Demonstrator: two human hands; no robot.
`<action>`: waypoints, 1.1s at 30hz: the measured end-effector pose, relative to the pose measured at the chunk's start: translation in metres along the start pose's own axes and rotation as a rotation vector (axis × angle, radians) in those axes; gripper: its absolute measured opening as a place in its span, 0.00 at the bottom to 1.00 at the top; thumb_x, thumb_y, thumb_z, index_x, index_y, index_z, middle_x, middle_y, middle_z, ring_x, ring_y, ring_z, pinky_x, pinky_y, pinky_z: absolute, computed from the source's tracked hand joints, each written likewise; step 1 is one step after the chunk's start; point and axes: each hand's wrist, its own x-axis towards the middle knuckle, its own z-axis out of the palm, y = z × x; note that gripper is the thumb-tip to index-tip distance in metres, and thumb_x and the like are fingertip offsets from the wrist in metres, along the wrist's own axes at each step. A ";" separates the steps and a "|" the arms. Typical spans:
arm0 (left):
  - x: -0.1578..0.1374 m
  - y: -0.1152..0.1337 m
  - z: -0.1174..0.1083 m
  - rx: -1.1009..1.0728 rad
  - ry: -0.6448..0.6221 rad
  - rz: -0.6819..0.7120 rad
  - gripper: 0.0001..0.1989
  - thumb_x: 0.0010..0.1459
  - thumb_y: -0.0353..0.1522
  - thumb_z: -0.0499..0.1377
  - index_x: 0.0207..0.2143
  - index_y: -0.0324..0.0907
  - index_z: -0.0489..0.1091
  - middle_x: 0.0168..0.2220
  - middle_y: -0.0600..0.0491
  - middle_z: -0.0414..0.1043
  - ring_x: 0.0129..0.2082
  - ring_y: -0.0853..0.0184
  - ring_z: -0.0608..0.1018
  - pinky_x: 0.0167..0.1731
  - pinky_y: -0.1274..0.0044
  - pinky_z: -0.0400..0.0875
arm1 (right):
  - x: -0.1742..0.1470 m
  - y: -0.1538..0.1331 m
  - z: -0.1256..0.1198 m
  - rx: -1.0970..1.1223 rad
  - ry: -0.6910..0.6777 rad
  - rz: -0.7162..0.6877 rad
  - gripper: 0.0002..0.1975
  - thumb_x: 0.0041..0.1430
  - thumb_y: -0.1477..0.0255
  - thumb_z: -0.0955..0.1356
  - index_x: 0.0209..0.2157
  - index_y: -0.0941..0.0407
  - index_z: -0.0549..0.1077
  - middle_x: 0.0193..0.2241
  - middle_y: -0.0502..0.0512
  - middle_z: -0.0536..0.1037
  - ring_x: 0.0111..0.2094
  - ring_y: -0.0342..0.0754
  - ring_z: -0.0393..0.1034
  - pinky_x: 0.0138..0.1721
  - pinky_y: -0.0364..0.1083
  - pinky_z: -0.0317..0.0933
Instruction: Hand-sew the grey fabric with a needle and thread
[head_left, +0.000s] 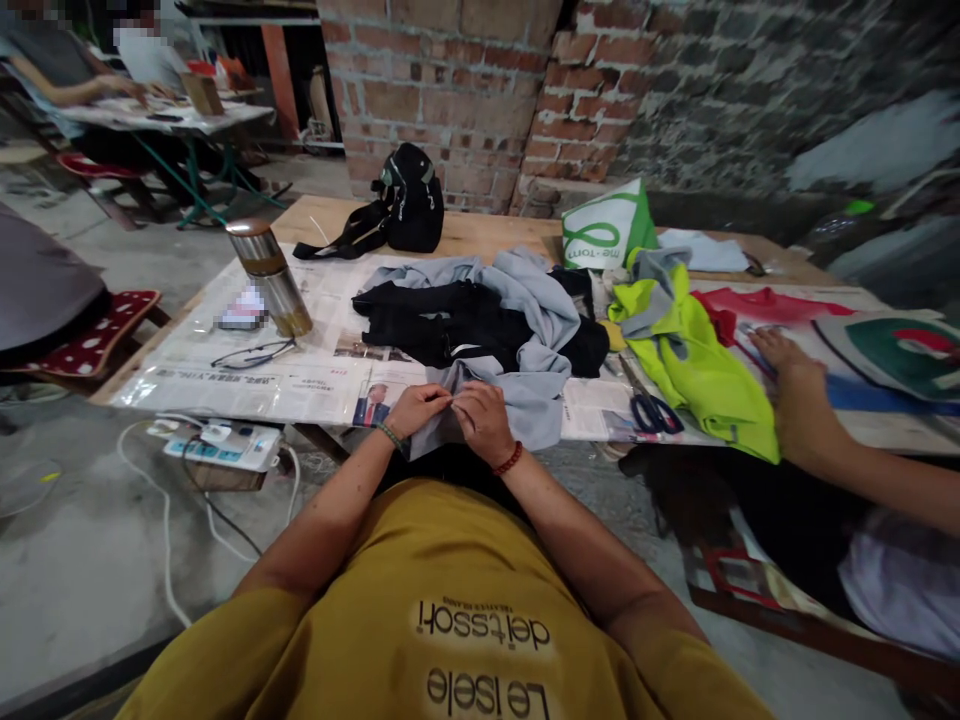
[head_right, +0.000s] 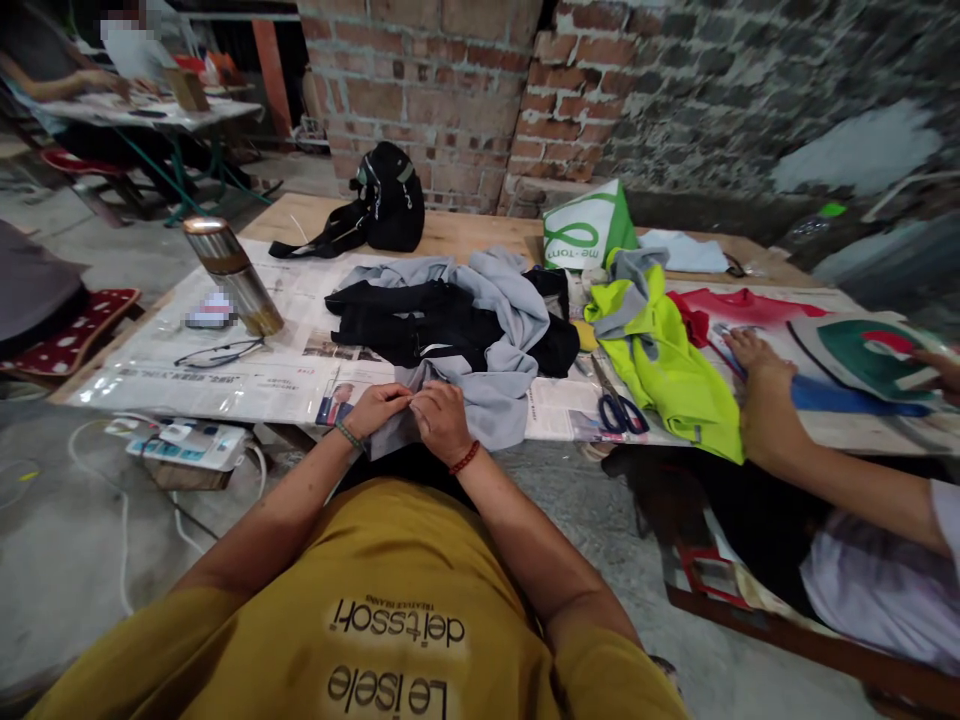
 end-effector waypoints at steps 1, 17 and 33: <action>0.000 0.000 0.000 0.000 -0.005 0.001 0.15 0.49 0.41 0.57 0.30 0.38 0.74 0.28 0.54 0.74 0.31 0.67 0.72 0.36 0.77 0.66 | 0.000 0.000 0.000 -0.005 -0.015 -0.026 0.07 0.63 0.74 0.62 0.34 0.55 0.71 0.33 0.53 0.77 0.45 0.49 0.67 0.47 0.52 0.56; -0.001 0.004 0.001 -0.063 -0.005 0.002 0.15 0.50 0.41 0.59 0.28 0.36 0.75 0.25 0.55 0.72 0.27 0.71 0.69 0.31 0.80 0.64 | 0.029 -0.019 -0.017 0.612 0.001 0.461 0.07 0.61 0.65 0.64 0.33 0.54 0.68 0.28 0.51 0.74 0.30 0.44 0.68 0.31 0.46 0.64; -0.001 -0.003 0.000 -0.042 -0.007 -0.041 0.18 0.49 0.43 0.59 0.31 0.37 0.76 0.29 0.53 0.74 0.29 0.69 0.71 0.33 0.78 0.64 | 0.049 0.026 -0.053 1.308 0.354 0.989 0.08 0.55 0.69 0.71 0.35 0.55 0.68 0.20 0.43 0.71 0.26 0.39 0.73 0.31 0.41 0.73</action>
